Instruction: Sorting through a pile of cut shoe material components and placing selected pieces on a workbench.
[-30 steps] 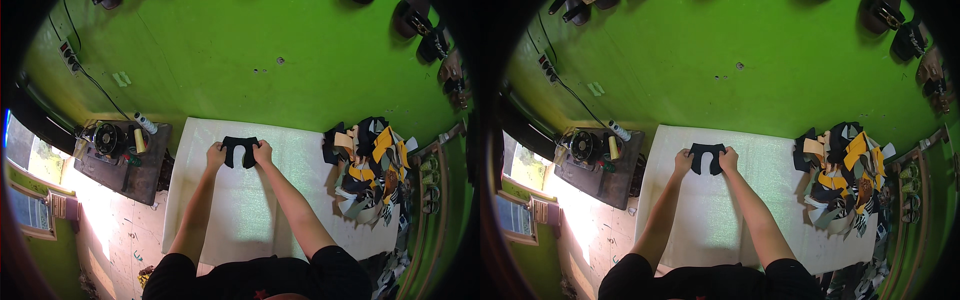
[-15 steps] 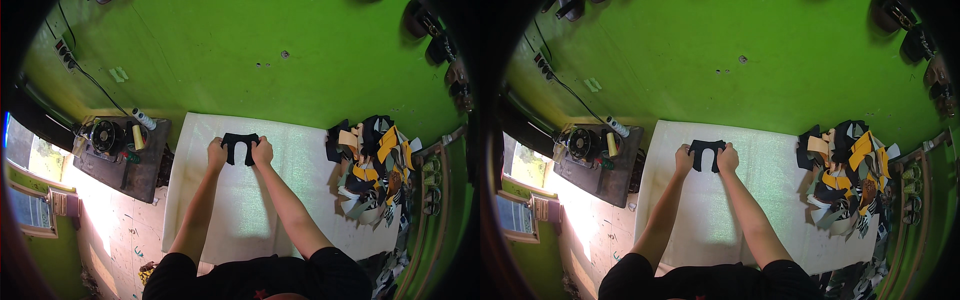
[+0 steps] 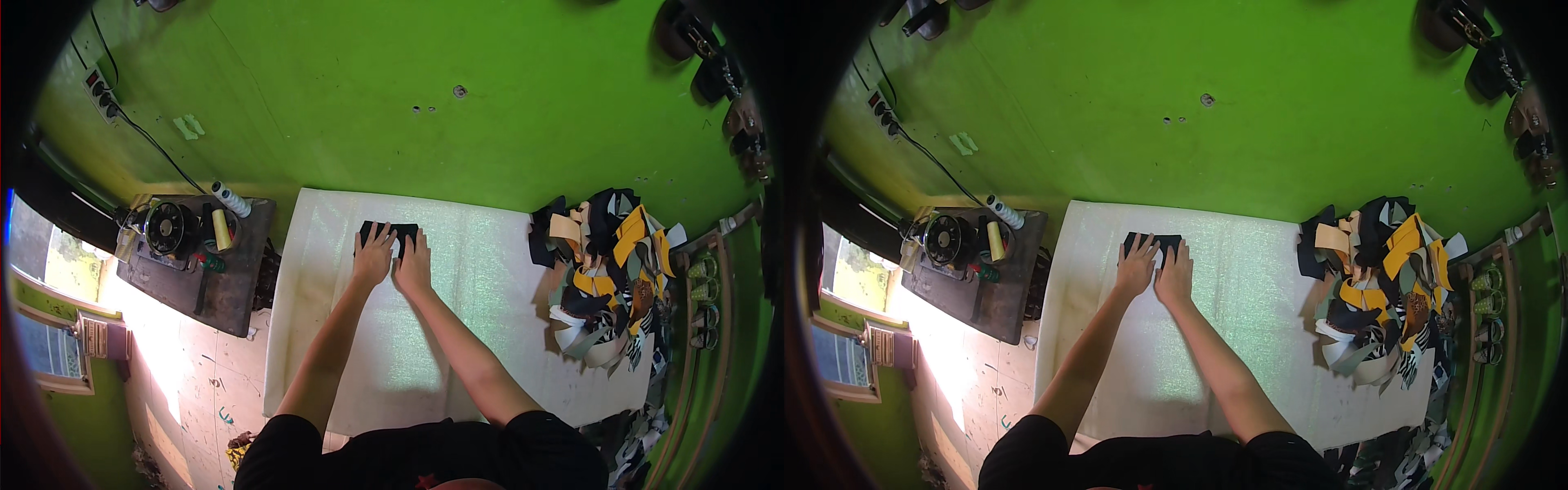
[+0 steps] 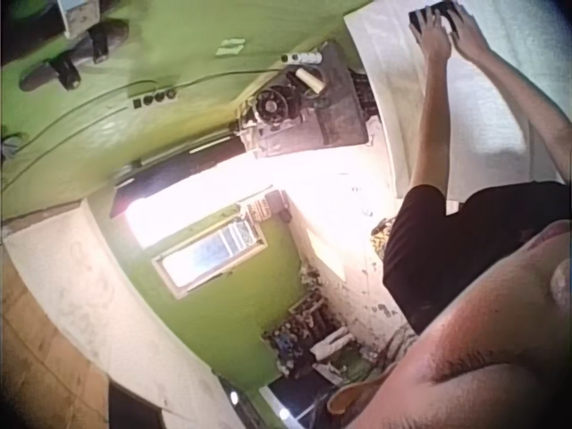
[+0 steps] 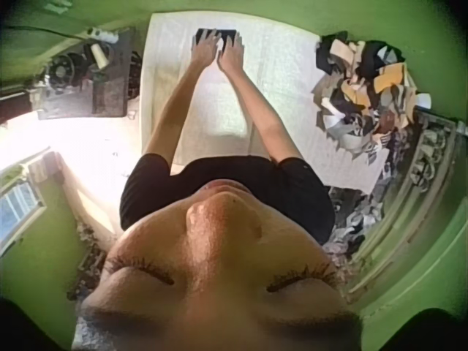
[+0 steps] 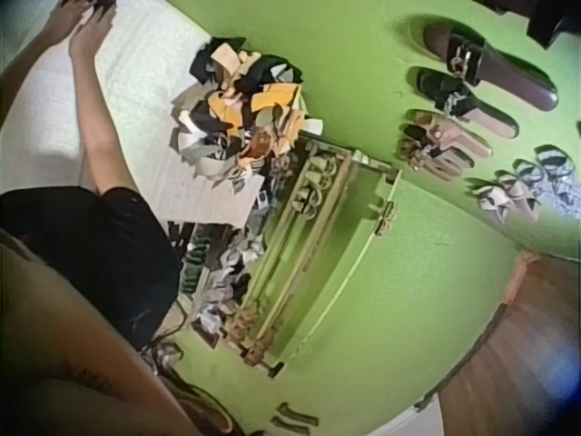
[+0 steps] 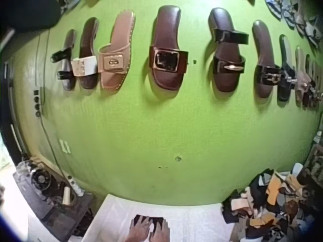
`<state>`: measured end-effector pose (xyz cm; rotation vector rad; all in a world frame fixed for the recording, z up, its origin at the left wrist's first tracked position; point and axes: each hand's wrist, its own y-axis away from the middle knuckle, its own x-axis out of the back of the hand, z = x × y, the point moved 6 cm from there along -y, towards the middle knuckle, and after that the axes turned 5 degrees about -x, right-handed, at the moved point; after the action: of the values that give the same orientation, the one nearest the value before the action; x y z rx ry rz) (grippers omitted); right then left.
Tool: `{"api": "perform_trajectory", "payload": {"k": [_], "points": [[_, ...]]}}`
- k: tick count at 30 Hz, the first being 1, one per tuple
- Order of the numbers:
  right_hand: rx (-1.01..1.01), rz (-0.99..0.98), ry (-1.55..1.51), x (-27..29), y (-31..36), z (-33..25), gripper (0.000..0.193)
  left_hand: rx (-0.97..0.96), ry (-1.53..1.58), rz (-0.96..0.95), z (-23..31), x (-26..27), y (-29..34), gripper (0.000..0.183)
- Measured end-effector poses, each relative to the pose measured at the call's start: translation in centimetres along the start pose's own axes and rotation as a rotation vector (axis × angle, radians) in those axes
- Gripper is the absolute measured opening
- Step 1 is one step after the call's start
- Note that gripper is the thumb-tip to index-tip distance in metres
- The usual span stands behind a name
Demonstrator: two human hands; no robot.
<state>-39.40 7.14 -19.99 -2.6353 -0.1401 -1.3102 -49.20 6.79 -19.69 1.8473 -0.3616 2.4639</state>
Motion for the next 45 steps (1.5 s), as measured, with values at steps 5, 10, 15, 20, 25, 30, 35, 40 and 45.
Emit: {"api": "perform_trajectory", "payload": {"k": [5,10,15,20,25,30,35,40,45], "points": [[0.013,-0.082,0.051,-0.2,0.7,0.1,0.067,-0.022,0.006,-0.019,-0.5,-0.7,0.6,0.051],[0.005,-0.124,0.164,-0.1,0.3,0.6,0.072,0.005,-0.038,-0.088,-0.2,-0.6,0.1,0.053],[0.034,-0.141,0.11,0.2,0.3,0.8,0.071,0.039,-0.081,-0.059,-0.6,-1.0,0.5,0.056],[0.043,-0.1,-0.039,2.0,1.4,1.2,0.064,0.005,0.035,-0.047,-1.0,-1.2,0.3,0.059],[0.227,-0.053,-0.281,5.3,8.1,2.0,0.039,0.129,0.174,-0.074,-1.3,0.1,0.1,0.054],[0.162,-0.058,-0.296,9.5,15.4,5.6,0.026,0.207,0.401,0.139,1.8,0.9,3.3,0.036],[-0.038,0.025,-0.341,14.2,19.1,8.8,0.017,0.027,0.553,0.129,10.7,-1.7,8.7,0.031],[-0.024,0.273,-0.358,19.4,21.3,10.6,0.01,-0.139,0.674,-0.02,22.2,-2.2,13.3,0.027],[-0.059,0.335,-0.385,22.5,23.1,12.9,0.01,-0.311,0.692,-0.171,27.1,-2.8,15.3,0.024]]}}
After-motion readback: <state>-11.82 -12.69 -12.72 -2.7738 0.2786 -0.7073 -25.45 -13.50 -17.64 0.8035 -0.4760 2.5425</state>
